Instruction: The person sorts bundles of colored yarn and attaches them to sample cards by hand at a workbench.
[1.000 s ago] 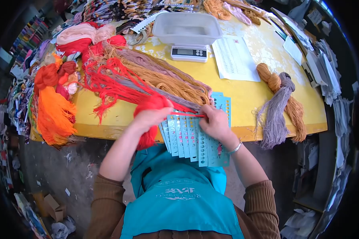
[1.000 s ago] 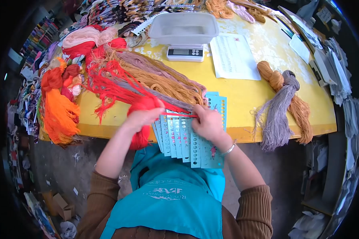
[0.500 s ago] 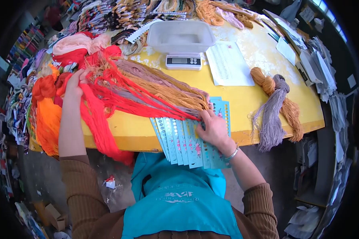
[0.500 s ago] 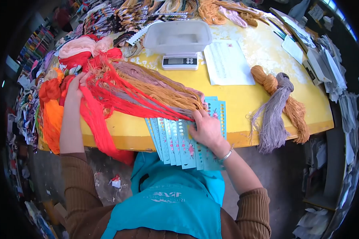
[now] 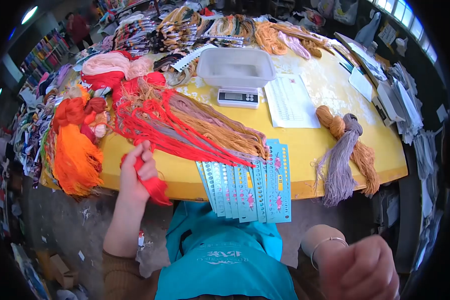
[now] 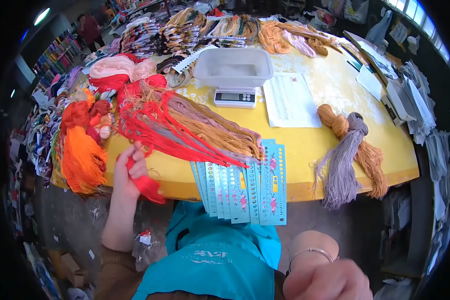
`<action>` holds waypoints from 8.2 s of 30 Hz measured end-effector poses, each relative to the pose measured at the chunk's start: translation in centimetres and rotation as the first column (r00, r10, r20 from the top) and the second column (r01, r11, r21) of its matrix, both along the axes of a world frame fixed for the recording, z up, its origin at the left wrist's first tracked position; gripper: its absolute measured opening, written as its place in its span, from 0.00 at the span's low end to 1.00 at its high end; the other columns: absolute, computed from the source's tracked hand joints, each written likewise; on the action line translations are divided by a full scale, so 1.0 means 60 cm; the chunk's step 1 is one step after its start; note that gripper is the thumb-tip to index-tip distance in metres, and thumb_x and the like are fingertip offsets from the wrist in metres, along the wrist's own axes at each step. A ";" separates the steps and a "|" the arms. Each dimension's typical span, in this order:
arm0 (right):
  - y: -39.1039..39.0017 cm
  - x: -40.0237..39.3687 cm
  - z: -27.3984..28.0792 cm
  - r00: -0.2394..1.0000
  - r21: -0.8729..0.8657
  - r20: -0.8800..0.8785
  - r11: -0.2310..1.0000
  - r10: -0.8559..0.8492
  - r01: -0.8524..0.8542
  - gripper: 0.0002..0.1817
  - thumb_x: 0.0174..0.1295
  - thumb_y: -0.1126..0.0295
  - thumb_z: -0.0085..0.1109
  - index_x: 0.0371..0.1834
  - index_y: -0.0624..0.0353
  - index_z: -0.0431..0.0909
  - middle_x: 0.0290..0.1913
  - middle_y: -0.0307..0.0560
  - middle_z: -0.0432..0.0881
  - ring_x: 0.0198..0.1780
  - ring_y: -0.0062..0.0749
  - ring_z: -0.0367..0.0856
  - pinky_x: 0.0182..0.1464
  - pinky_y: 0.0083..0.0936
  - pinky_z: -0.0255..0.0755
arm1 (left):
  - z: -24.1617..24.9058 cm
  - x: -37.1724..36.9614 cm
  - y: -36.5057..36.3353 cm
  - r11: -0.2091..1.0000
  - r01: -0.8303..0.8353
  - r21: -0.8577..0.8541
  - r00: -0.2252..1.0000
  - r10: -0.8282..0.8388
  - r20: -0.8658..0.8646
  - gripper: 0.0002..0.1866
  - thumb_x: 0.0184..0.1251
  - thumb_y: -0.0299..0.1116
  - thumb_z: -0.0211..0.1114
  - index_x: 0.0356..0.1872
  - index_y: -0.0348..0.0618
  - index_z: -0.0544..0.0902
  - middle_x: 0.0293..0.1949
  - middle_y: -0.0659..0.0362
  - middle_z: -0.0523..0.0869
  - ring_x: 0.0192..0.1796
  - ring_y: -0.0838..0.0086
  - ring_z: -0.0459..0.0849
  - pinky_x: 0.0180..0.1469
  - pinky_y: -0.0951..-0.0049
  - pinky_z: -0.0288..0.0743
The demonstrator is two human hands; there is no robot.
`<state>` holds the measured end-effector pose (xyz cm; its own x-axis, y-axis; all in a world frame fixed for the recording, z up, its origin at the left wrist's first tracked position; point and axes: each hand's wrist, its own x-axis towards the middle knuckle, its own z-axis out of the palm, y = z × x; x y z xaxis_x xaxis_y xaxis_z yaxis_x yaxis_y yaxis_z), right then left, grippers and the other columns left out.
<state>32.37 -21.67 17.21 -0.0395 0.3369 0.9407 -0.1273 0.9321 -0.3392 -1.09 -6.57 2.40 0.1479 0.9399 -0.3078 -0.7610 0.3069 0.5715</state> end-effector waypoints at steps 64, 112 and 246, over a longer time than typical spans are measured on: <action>0.152 -0.114 -0.341 0.938 -0.917 -0.343 0.234 -0.049 -0.323 0.02 0.68 0.74 0.56 0.38 0.60 0.76 0.24 0.37 0.78 0.19 0.11 0.67 0.19 0.11 0.56 | -0.070 0.198 -0.068 0.975 0.188 0.121 0.972 -0.167 -0.165 0.22 0.63 0.24 0.65 0.59 0.35 0.77 0.38 0.63 0.82 0.39 0.81 0.77 0.44 0.77 0.73; 0.158 -0.138 -0.341 0.888 -0.884 -0.459 0.119 -0.030 -0.453 0.04 0.64 0.75 0.60 0.32 0.57 0.76 0.22 0.28 0.72 0.18 0.08 0.58 0.20 0.12 0.48 | -0.076 0.179 -0.061 0.939 0.309 0.149 0.951 -0.301 -0.071 0.19 0.73 0.33 0.53 0.57 0.30 0.78 0.54 0.51 0.83 0.59 0.69 0.78 0.64 0.68 0.70; 0.207 0.111 -0.434 0.841 -0.783 0.534 0.329 -0.081 0.529 0.08 0.59 0.70 0.62 0.35 0.63 0.80 0.28 0.50 0.83 0.30 0.34 0.83 0.36 0.27 0.75 | -0.172 0.384 -0.001 0.835 0.516 -0.189 0.621 -0.517 -0.589 0.16 0.64 0.26 0.60 0.52 0.36 0.73 0.26 0.63 0.75 0.19 0.81 0.70 0.19 0.78 0.56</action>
